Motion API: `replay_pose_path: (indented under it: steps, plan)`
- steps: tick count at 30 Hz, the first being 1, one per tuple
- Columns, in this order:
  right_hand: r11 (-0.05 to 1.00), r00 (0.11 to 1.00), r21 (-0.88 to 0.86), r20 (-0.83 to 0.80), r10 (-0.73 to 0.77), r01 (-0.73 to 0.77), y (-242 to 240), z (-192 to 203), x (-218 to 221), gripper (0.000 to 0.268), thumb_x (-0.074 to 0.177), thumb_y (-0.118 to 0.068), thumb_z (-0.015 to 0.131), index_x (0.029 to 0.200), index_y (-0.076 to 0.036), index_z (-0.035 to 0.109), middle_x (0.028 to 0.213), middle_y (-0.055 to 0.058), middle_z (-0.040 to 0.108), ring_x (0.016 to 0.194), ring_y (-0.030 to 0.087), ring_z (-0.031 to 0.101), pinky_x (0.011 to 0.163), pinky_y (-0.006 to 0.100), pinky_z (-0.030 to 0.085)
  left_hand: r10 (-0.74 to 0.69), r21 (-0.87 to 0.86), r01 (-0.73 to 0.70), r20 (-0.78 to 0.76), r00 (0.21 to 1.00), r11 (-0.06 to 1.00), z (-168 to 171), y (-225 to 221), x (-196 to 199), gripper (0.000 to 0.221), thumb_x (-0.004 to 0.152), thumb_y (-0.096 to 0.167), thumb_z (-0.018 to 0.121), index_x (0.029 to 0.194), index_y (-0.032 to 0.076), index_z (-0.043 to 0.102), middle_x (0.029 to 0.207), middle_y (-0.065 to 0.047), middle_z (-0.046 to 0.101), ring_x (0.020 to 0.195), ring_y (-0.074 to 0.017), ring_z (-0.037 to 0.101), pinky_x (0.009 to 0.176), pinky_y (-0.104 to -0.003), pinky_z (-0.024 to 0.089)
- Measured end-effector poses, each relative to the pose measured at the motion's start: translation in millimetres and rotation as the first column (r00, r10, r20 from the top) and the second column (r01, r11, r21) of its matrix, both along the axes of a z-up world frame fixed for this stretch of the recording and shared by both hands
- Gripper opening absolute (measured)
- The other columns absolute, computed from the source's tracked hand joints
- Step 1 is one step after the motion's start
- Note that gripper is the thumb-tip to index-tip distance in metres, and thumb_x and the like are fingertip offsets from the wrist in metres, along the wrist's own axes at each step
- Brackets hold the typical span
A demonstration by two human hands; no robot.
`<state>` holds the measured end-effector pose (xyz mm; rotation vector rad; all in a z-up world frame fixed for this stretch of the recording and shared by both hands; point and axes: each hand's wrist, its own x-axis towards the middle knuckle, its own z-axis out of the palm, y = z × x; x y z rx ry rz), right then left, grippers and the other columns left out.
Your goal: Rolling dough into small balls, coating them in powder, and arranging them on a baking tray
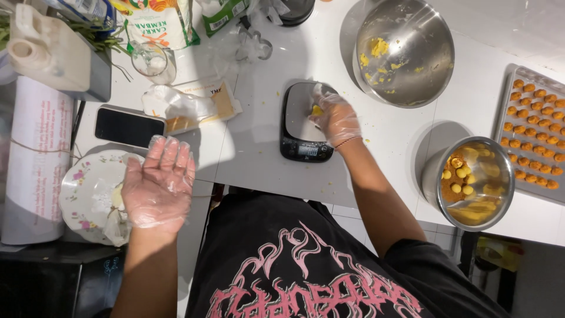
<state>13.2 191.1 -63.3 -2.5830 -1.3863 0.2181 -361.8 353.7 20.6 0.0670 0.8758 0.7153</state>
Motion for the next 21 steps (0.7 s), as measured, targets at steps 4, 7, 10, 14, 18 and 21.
replay_pose_path:
  steps: [4,7,10,14,18,21]
  plan:
    - [0.973,0.968,0.072,-0.139,-0.208,0.22,3.1,-67.1,8.2,0.028,0.073,-0.014,0.091,0.099,-0.016,0.081,0.088,0.014,0.073,0.085,0.037,0.073,0.075,0.047,0.065,-0.065,-0.024,0.067,0.054,0.996,0.997,-16.5,-11.3,34.5,0.064,0.107,0.059,0.029,0.11,0.014,0.074,0.107,-0.01,0.077,0.105,-0.0268,0.072,0.094,-0.039,0.058]
    - [0.952,0.955,0.144,-0.159,-0.249,0.272,-10.8,-25.7,-9.4,0.019,0.076,-0.026,0.089,0.093,-0.023,0.082,0.086,0.005,0.075,0.088,0.03,0.073,0.078,0.041,0.062,-0.136,-0.028,0.144,0.188,0.973,0.989,-45.9,-31.5,75.2,0.059,0.106,0.056,0.037,0.108,0.01,0.074,0.102,-0.014,0.077,0.102,-0.0304,0.073,0.087,-0.039,0.06]
    - [0.805,0.727,0.273,-0.636,-0.26,0.527,-25.9,79.8,-66.7,0.029,0.084,-0.006,0.087,0.111,-0.015,0.08,0.098,0.011,0.072,0.083,0.021,0.075,0.072,0.026,0.067,-0.349,0.022,0.37,0.392,0.851,0.929,-66.8,-59.0,128.6,0.058,0.103,0.056,0.044,0.121,0.009,0.073,0.12,-0.019,0.074,0.107,-0.0338,0.073,0.086,-0.041,0.06]
    - [0.706,0.776,0.508,-0.624,-0.092,0.493,-54.8,128.3,-118.6,0.054,0.076,-0.014,0.089,0.127,-0.005,0.07,0.099,0.018,0.073,0.099,0.032,0.073,0.094,0.042,0.059,-0.507,-0.029,0.588,0.474,0.72,0.809,-25.8,-115.2,189.9,0.062,0.102,0.062,0.045,0.126,0.01,0.068,0.124,-0.014,0.071,0.114,-0.0301,0.069,0.097,-0.043,0.055]
    - [0.782,1.0,0.624,0.013,-0.024,0.011,-129.9,145.5,-85.0,0.068,0.095,-0.031,0.053,0.152,0.005,0.045,0.149,0.031,0.048,0.141,0.052,0.038,0.123,0.056,0.032,-0.53,-0.002,0.682,0.629,0.569,0.731,1.6,-165.8,226.2,0.06,0.103,0.055,0.052,0.123,0.001,0.07,0.118,-0.018,0.074,0.109,-0.0326,0.072,0.091,-0.04,0.061]
    - [0.814,0.996,0.579,0.048,-0.072,0.031,-164.0,144.6,-82.3,0.075,0.094,-0.043,0.04,0.152,0.003,0.045,0.152,0.028,0.047,0.144,0.047,0.036,0.124,0.054,0.029,0.009,0.171,-0.178,0.698,0.716,0.969,-83.3,-288.8,301.6,0.12,0.051,0.074,0.084,0.132,-0.011,0.062,0.12,-0.056,0.052,0.108,-0.0712,0.054,0.104,-0.077,0.044]
